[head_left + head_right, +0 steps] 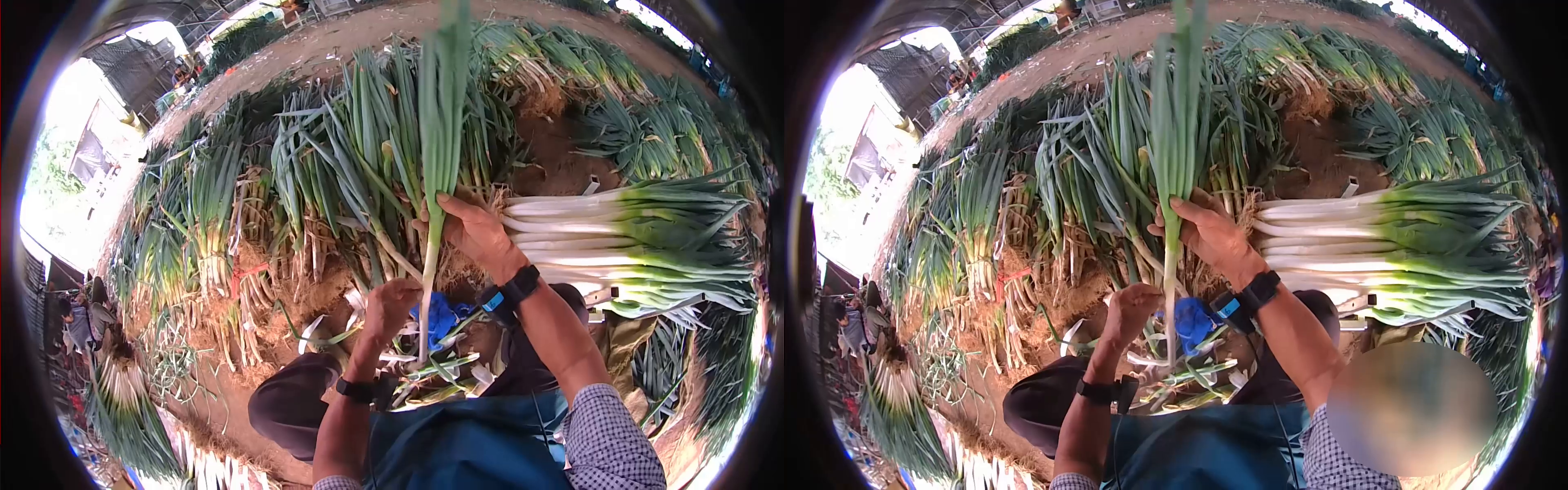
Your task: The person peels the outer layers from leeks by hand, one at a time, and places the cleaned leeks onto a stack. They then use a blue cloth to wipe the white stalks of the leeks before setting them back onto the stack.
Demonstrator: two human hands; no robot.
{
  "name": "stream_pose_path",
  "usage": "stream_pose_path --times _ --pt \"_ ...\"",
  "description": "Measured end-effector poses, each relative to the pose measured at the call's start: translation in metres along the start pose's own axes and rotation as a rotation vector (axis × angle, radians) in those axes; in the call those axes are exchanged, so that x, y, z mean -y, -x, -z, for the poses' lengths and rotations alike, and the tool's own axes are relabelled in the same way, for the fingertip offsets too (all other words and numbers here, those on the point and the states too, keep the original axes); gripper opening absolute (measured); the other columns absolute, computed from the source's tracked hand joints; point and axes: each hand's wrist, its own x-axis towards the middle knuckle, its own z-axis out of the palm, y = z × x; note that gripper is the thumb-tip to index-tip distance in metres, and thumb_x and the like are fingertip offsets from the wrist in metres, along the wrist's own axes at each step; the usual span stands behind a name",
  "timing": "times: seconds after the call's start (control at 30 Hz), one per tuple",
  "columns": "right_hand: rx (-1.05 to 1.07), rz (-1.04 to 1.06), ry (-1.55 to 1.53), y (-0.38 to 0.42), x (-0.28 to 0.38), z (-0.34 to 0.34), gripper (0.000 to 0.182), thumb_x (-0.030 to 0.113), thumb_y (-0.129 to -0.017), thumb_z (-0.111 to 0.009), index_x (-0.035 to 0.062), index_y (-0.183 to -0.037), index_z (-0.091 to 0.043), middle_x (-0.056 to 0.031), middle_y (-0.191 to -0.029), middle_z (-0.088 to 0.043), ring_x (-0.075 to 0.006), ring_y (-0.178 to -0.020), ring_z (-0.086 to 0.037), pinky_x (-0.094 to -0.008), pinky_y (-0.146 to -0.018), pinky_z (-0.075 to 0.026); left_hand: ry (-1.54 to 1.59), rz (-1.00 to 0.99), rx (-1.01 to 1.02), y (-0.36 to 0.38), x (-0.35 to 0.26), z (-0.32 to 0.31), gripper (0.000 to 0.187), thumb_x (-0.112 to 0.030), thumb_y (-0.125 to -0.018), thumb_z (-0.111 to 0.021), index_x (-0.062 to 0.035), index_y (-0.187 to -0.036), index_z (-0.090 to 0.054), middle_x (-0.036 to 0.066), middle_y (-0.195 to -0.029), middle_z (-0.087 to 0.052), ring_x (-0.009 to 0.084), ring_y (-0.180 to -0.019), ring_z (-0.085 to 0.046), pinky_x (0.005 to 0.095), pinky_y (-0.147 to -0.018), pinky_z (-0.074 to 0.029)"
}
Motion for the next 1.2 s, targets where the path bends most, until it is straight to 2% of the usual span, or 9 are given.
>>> stream_pose_path --times 0.03,0.13,0.6,0.7,0.8,0.87,0.97,1.1,1.2 --pt "-0.007 -0.005 -0.004 -0.001 -0.001 0.002 0.022 0.011 -0.098 -0.063 0.0008 -0.117 -0.063 -0.0094 -0.100 -0.066 -0.0228 -0.091 -0.067 -0.0485 -0.090 -0.059 0.196 0.093 0.101 -0.003 0.001 -0.001 0.020 -0.011 -0.088 -0.074 0.0021 -0.103 -0.070 0.003 -0.090 -0.072 0.0088 -0.083 -0.065 0.0236 -0.075 -0.051" --pt "-0.029 -0.014 -0.018 -0.003 -0.003 0.000 0.022 0.013 -0.097 -0.065 0.0010 -0.116 -0.063 -0.0084 -0.096 -0.065 -0.0219 -0.088 -0.067 -0.0472 -0.089 -0.060 0.402 0.044 0.171 0.001 -0.007 -0.009 0.021 -0.011 -0.091 -0.072 0.0020 -0.106 -0.069 0.003 -0.091 -0.070 0.0096 -0.083 -0.063 0.0255 -0.077 -0.051" --pt "-0.087 -0.053 -0.027 -0.006 -0.020 0.002 0.024 0.017 -0.098 -0.064 0.0007 -0.115 -0.063 -0.0072 -0.098 -0.063 -0.0208 -0.085 -0.063 -0.0480 -0.087 -0.060 0.189 0.093 0.208 0.007 -0.012 0.000 0.021 -0.017 -0.085 -0.079 -0.0004 -0.091 -0.068 0.002 -0.081 -0.068 0.0077 -0.074 -0.060 0.0241 -0.066 -0.047" --pt "-0.105 -0.061 -0.044 -0.008 -0.022 0.003 0.021 0.013 -0.097 -0.065 -0.0004 -0.113 -0.061 -0.0093 -0.091 -0.061 -0.0229 -0.087 -0.064 -0.0494 -0.086 -0.061 0.189 0.091 0.182 0.011 -0.018 -0.002 0.020 -0.016 -0.085 -0.079 -0.0003 -0.089 -0.068 0.002 -0.078 -0.066 0.0074 -0.072 -0.058 0.0248 -0.064 -0.046" --pt "-0.108 -0.006 -0.030 -0.010 -0.026 0.003 0.021 0.011 -0.097 -0.065 -0.0018 -0.113 -0.059 -0.0105 -0.092 -0.062 -0.0234 -0.084 -0.066 -0.0471 -0.080 -0.063 0.097 0.070 0.092 0.016 -0.015 -0.008 0.021 -0.018 -0.085 -0.078 -0.0014 -0.087 -0.066 0.003 -0.076 -0.066 0.0083 -0.071 -0.059 0.0266 -0.065 -0.048" --pt "-0.188 0.071 0.195 -0.013 -0.028 0.002 0.022 0.011 -0.096 -0.065 -0.0021 -0.112 -0.058 -0.0112 -0.093 -0.063 -0.0235 -0.077 -0.066 -0.0448 -0.072 -0.064 -0.075 0.015 -0.044 0.023 -0.025 -0.014 0.021 -0.018 -0.084 -0.079 -0.0017 -0.087 -0.066 0.004 -0.076 -0.065 0.0091 -0.070 -0.059 0.0274 -0.063 -0.048" --pt "-0.323 0.090 0.388 -0.013 -0.031 0.000 0.022 0.013 -0.096 -0.066 -0.0020 -0.110 -0.057 -0.0116 -0.092 -0.064 -0.0237 -0.066 -0.066 -0.0420 -0.061 -0.064 -0.139 -0.204 -0.192 0.023 -0.003 -0.027 0.019 -0.014 -0.082 -0.079 -0.0021 -0.087 -0.064 0.004 -0.074 -0.062 0.0099 -0.069 -0.057 0.0275 -0.061 -0.047" --pt "-0.391 -0.074 0.289 -0.014 -0.043 0.006 0.021 0.020 -0.095 -0.069 0.0023 -0.098 -0.059 -0.0085 -0.076 -0.062 -0.0183 -0.053 -0.059 -0.0377 -0.048 -0.056 -0.040 -0.102 -0.280 0.025 0.015 -0.029 0.019 -0.009 -0.082 -0.078 -0.0028 -0.087 -0.061 0.002 -0.073 -0.060 0.0079 -0.068 -0.056 0.0263 -0.059 -0.046" --pt "-0.387 -0.128 0.128 -0.015 -0.055 0.021 0.023 0.024 -0.095 -0.071 0.0063 -0.089 -0.058 -0.0051 -0.065 -0.057 -0.0126 -0.046 -0.049 -0.0320 -0.041 -0.042 0.560 0.015 -0.164 0.030 0.032 -0.020 0.014 -0.004 -0.087 -0.074 -0.0062 -0.088 -0.060 0.001 -0.077 -0.062 0.0081 -0.070 -0.058 0.0240 -0.063 -0.047"
